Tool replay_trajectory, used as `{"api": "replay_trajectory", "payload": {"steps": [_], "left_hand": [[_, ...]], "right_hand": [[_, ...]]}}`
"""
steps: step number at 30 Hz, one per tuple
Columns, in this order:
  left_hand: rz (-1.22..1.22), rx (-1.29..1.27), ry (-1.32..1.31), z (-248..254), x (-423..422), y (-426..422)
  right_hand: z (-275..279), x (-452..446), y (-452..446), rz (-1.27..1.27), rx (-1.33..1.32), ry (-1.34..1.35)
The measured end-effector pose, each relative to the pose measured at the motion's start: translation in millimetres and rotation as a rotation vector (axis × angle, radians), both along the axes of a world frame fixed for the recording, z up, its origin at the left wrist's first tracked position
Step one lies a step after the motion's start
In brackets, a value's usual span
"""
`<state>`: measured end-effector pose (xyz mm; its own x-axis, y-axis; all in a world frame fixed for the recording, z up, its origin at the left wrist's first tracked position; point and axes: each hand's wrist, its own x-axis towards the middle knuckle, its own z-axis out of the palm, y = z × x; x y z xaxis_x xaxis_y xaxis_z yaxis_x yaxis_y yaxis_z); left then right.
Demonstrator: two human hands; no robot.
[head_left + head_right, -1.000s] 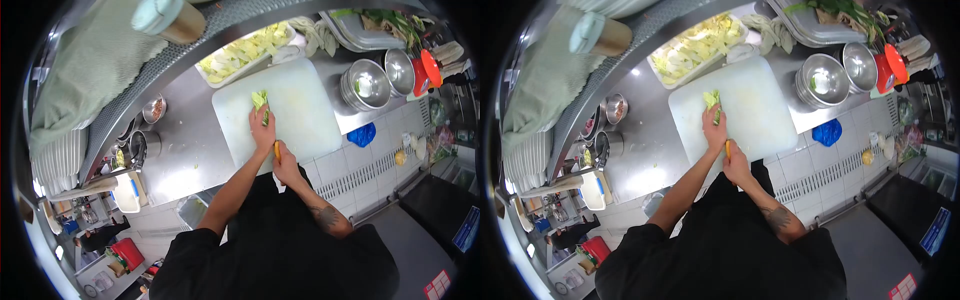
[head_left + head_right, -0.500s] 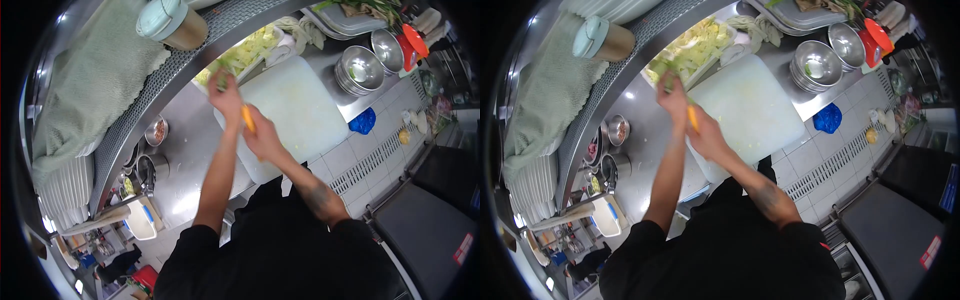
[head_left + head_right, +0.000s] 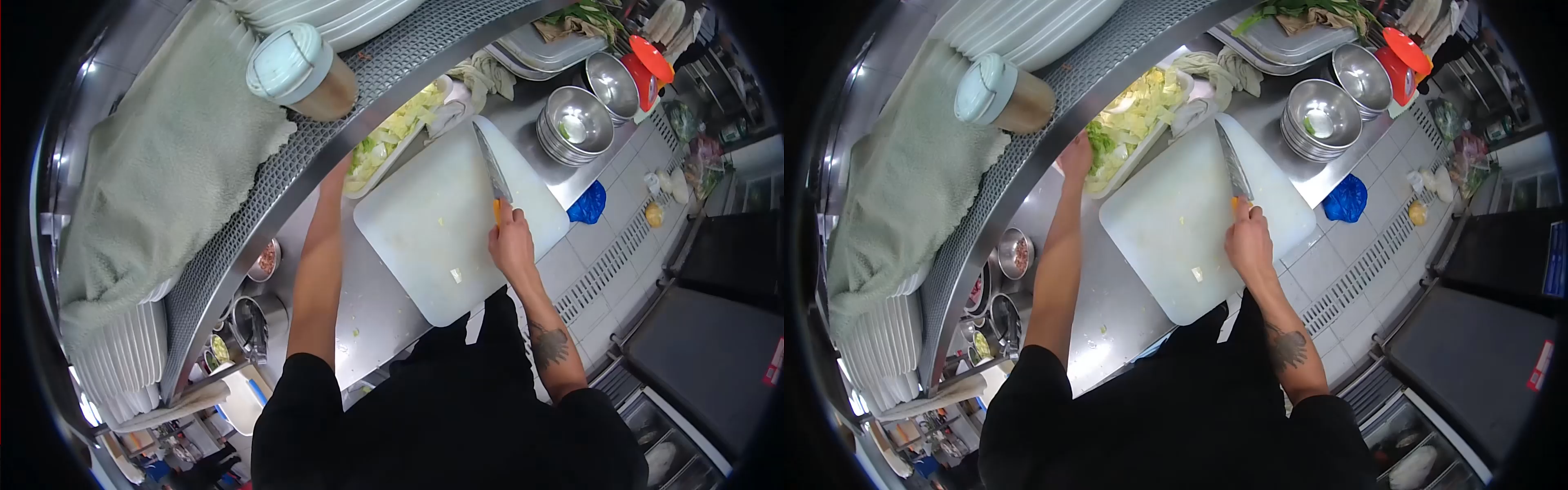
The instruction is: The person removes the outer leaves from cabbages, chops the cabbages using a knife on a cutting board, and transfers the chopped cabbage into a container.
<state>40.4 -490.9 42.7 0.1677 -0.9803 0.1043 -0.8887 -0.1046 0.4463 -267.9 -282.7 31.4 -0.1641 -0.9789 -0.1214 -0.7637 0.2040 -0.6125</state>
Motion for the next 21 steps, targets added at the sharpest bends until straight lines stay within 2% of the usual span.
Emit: {"api": "replay_trajectory", "payload": {"steps": [2, 4, 6, 8, 11, 14, 16, 18, 21], "left_hand": [[-0.096, -0.098, 0.038, 5, 20, 16], [-0.184, -0.227, 0.211, -30, 74, 3], [-0.081, -0.293, 0.379, -58, 102, -2], [0.188, -0.262, 0.400, -28, 94, 25], [0.436, 0.307, 0.972, -12, 62, 42], [0.227, 0.429, 1.350, -59, 84, 22], [0.259, 0.485, 1.444, -97, 102, 0], [0.213, 0.513, 1.514, -97, 111, -1], [0.255, 0.522, 1.436, -79, 102, 1]], "right_hand": [[-23, -2, 7, -0.016, -0.020, 0.084], [-44, -4, 10, 0.009, -0.087, 0.189], [-48, -4, 16, 0.001, -0.174, 0.245], [-35, 0, 29, -0.045, -0.279, 0.251], [-33, 3, 48, -0.082, -0.198, 0.227], [-42, -4, 46, -0.106, -0.125, 0.046], [-49, -9, 36, -0.126, -0.192, 0.046], [-52, -11, 26, -0.138, -0.240, 0.054], [-53, -12, 17, -0.160, -0.264, 0.089]]}}
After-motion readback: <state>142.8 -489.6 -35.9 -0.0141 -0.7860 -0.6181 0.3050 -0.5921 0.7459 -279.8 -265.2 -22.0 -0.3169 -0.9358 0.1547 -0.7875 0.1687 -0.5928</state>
